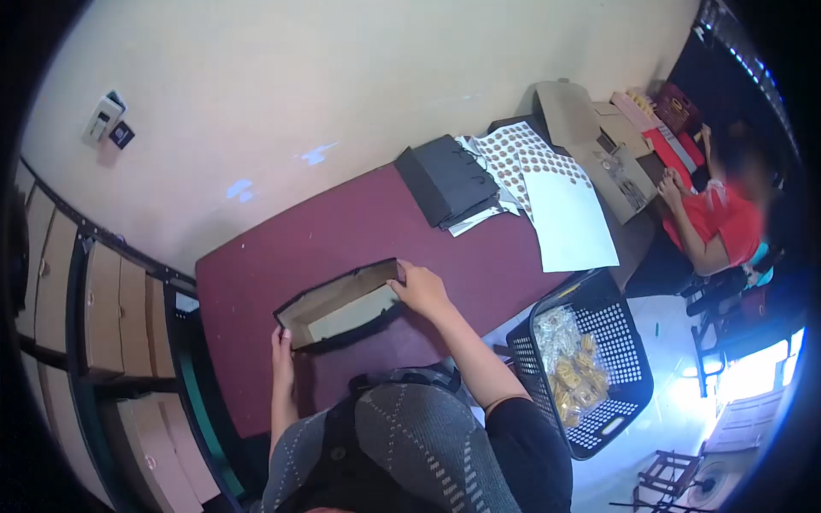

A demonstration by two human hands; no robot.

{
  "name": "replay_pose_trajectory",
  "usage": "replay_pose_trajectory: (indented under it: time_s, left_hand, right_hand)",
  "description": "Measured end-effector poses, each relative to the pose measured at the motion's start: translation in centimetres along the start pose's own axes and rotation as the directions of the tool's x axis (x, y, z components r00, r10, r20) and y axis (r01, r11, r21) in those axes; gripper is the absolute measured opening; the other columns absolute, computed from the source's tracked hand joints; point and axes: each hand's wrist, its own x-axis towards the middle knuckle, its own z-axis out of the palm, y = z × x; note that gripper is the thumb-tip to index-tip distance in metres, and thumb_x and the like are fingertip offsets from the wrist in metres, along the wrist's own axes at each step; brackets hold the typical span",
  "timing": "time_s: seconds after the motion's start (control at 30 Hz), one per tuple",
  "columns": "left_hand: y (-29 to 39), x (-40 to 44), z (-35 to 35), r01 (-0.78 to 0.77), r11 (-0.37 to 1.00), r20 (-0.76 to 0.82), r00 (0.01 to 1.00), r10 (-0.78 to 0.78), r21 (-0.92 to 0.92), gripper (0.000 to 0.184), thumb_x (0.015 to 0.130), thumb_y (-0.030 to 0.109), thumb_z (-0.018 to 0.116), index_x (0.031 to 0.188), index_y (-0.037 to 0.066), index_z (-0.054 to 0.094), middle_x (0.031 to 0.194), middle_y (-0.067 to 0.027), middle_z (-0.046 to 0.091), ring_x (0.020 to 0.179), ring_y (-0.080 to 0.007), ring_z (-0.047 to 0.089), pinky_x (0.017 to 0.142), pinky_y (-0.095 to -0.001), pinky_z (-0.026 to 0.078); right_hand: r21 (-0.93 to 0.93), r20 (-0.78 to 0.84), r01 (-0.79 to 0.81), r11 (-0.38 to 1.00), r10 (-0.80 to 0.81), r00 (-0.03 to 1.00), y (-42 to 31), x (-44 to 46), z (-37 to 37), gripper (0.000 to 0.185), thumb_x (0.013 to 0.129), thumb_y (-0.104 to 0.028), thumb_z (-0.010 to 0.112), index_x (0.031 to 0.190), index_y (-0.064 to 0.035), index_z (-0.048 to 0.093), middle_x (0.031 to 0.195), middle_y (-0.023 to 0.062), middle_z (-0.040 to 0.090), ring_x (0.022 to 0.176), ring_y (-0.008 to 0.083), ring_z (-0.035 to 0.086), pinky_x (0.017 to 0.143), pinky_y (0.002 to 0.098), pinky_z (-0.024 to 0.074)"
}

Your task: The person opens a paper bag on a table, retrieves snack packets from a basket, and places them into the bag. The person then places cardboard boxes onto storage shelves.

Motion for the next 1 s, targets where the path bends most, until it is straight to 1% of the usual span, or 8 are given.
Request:
replay_pose_trajectory:
  time_s: [0.03,0.17,0.3,0.43,0.6,0.67,0.77,1.0]
  left_hand:
    - [2.0,-0.5,0.9,0.057,0.984,-0.077,0.996,-0.044,0.169,0.062,0.091,0.036,0.056,0.136,0.0,0.034,0.135,-0.0185,0.043,0.126,-0.0276,0.04,0.105,-0.0366,0.028]
    - [3.7,-0.4,1.8,0.014,0.946,-0.139,0.99,0.033,0.325,0.06,0.088,0.019,0.059,0.138,-0.001,0.031,0.136,-0.0197,0.042,0.128,-0.0285,0.038,0.106,-0.0371,0.028]
    - [0.4,2.1,-0.8,-0.174,0.969,0.083,0.983,0.162,0.175,0.059,0.084,0.003,0.048,0.14,0.002,0.031,0.135,-0.0186,0.043,0.126,-0.027,0.041,0.105,-0.0344,0.03]
    - [2.0,0.9,-0.4,-0.176,0.954,0.166,0.976,0.138,0.244,0.058,0.084,0.001,0.047,0.14,0.002,0.032,0.133,-0.0184,0.045,0.124,-0.0248,0.043,0.104,-0.0324,0.032]
    - [1.2,-0.5,-0.2,-0.094,0.9,0.214,0.977,0.001,0.426,0.053,0.084,-0.001,0.052,0.136,-0.002,0.039,0.114,-0.0155,0.061,0.106,-0.0162,0.056,0.092,-0.0273,0.042]
    - [1.7,-1.4,0.3,-0.068,0.956,0.236,0.972,-0.001,0.285,0.052,0.084,0.004,0.056,0.134,0.001,0.043,0.103,-0.0125,0.066,0.097,-0.0132,0.059,0.084,-0.0254,0.045]
    - [2.2,-2.5,0.4,-0.125,0.927,0.284,0.958,0.021,0.353,0.052,0.083,0.007,0.058,0.132,0.002,0.045,0.102,-0.0144,0.066,0.095,-0.0124,0.06,0.082,-0.027,0.046]
    - [4.1,-4.4,1.5,-0.181,0.72,0.264,0.964,-0.003,0.67,0.051,0.083,0.011,0.047,0.133,0.001,0.041,0.108,-0.0274,0.06,0.104,-0.0427,0.056,0.089,-0.0437,0.044]
  right_hand:
    - [-0.023,-0.03,-0.017,1.0,0.017,0.999,0.1,0.0,0.3,0.046,0.085,-0.032,0.058,0.121,-0.0035,0.055,0.097,0.0229,0.064,0.093,0.0398,0.06,0.082,0.0446,0.0483]
    - [-0.094,-0.078,0.035,0.995,-0.042,0.996,1.3,0.3,1.3,0.035,0.083,-0.017,0.054,0.115,-0.0041,0.057,0.087,0.0215,0.065,0.084,0.0401,0.062,0.077,0.0475,0.049]
    - [-0.141,-0.069,0.041,0.989,-0.051,0.996,2.1,-0.4,2.0,0.032,0.079,-0.006,0.054,0.111,-0.0001,0.058,0.083,0.0224,0.065,0.082,0.0398,0.064,0.074,0.0469,0.051]
    - [-0.225,-0.226,-0.236,0.945,0.185,0.956,1.5,-1.4,1.1,0.022,0.075,-0.008,0.059,0.095,-0.0008,0.061,0.083,0.0236,0.065,0.082,0.0377,0.065,0.072,0.0463,0.0526]
    - [-0.378,-0.152,-0.188,0.906,0.14,0.978,3.3,-1.5,-0.4,0.017,0.08,-0.009,0.055,0.092,0.0001,0.062,0.083,0.0184,0.066,0.081,0.0348,0.066,0.072,0.0442,0.0537]
    - [-0.45,0.037,-0.213,0.867,0.256,0.966,2.6,-2.3,-1.8,0.016,0.08,-0.011,0.055,0.087,-0.0018,0.066,0.087,0.0181,0.067,0.085,0.034,0.066,0.074,0.0434,0.0535]
    - [-0.433,0.012,-0.252,0.866,0.285,0.958,2.6,-3.6,-2.0,0.016,0.077,-0.012,0.058,0.086,-0.0026,0.068,0.092,0.0193,0.067,0.088,0.0342,0.066,0.076,0.0438,0.0531]
    - [-0.29,-0.119,-0.324,0.9,0.302,0.946,5.2,-6.5,1.5,0.015,0.076,-0.011,0.061,0.086,-0.0008,0.066,0.087,0.0198,0.067,0.085,0.036,0.066,0.075,0.0435,0.0535]
